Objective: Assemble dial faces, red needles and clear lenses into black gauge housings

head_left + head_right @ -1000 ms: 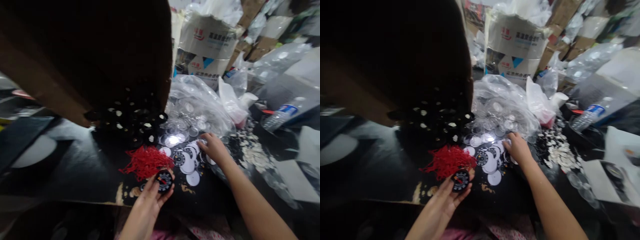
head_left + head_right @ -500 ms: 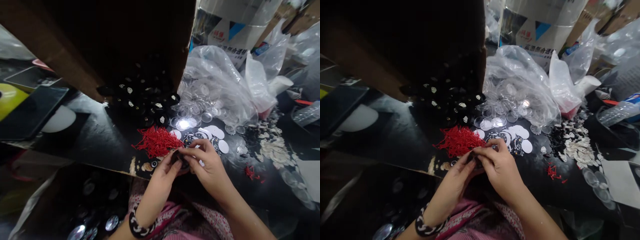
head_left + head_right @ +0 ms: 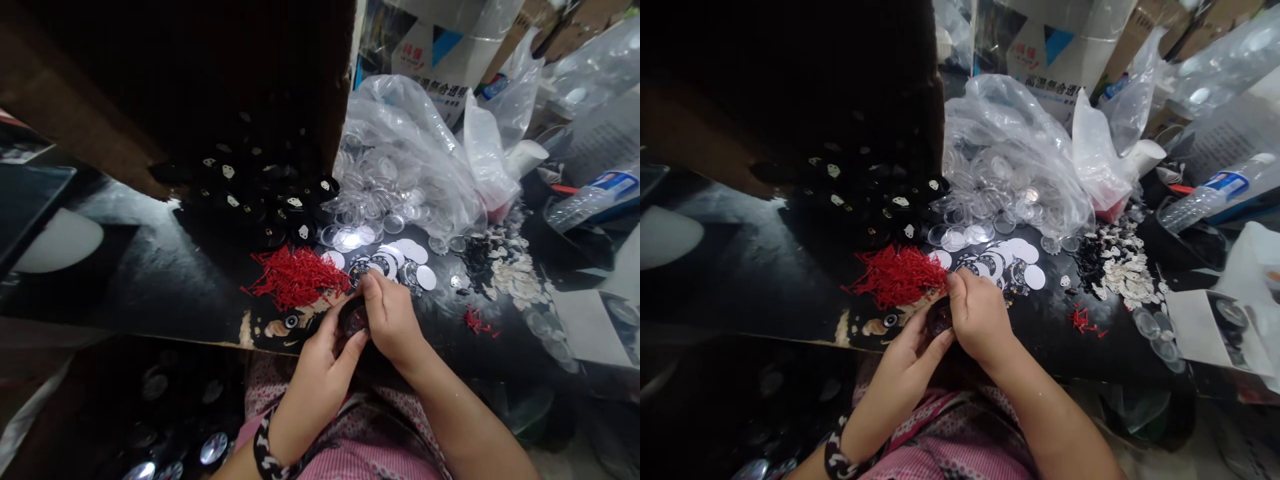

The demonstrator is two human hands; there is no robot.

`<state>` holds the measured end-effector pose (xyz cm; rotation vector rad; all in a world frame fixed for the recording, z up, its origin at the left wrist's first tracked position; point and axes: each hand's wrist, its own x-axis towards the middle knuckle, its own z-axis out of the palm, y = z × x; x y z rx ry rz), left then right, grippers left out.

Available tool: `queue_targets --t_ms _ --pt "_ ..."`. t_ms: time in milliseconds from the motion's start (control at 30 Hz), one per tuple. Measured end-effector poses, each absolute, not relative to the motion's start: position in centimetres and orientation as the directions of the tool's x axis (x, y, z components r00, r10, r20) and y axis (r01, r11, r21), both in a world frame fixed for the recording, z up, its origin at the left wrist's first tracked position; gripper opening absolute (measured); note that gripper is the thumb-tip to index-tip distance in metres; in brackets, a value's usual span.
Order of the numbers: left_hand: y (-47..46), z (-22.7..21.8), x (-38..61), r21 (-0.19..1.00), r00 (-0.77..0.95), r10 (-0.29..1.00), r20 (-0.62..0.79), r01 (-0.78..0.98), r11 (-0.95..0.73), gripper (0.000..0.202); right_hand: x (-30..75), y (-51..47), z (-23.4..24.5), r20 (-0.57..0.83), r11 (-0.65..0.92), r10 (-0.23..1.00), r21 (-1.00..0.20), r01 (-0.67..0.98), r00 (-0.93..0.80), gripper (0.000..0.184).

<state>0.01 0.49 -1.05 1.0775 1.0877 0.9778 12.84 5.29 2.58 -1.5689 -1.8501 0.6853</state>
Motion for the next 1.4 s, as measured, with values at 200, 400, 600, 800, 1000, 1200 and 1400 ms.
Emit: queue_targets --t_ms 200,400,600,800,1000,1200,1400 --pt "0.2 -0.8 -0.6 0.84 0.234 0.879 -0.415 -0.273 0.47 0.052 12.9 4.4 3.7 0.065 0.141 0.987 -0.791 0.596 -0.147 0.037" --pt "-1.2 0.6 0.3 0.854 0.261 0.884 -0.387 -0.259 0.451 0.05 13.8 2.1 4.5 0.162 0.168 0.985 -0.77 0.615 -0.067 0.036" --pt "-2.1 2.6 1.7 0.982 0.254 0.952 -0.171 -0.033 0.185 0.04 14.5 0.6 4.3 0.284 0.241 0.959 -0.807 0.539 -0.004 0.034" --pt "-2.3 3.1 1.9 0.995 0.171 0.985 -0.03 0.102 0.013 0.039 14.4 1.1 4.3 0.276 0.229 0.961 -0.846 0.482 0.026 0.039" --pt "-2.3 3.2 1.2 0.989 0.256 0.957 -0.136 -0.017 0.146 0.047 14.3 0.6 5.6 0.234 0.208 0.972 -0.829 0.52 -0.016 0.04" --pt "-3.2 3.5 1.2 0.996 0.233 0.97 -0.066 0.071 0.05 0.049 14.0 -0.4 6.7 0.276 0.221 0.961 -0.793 0.568 0.011 0.041" --pt "-3.7 3.9 1.2 0.997 0.261 0.964 -0.056 0.065 0.041 0.042 14.0 -0.4 6.5 0.303 0.245 0.953 -0.788 0.565 0.008 0.04"
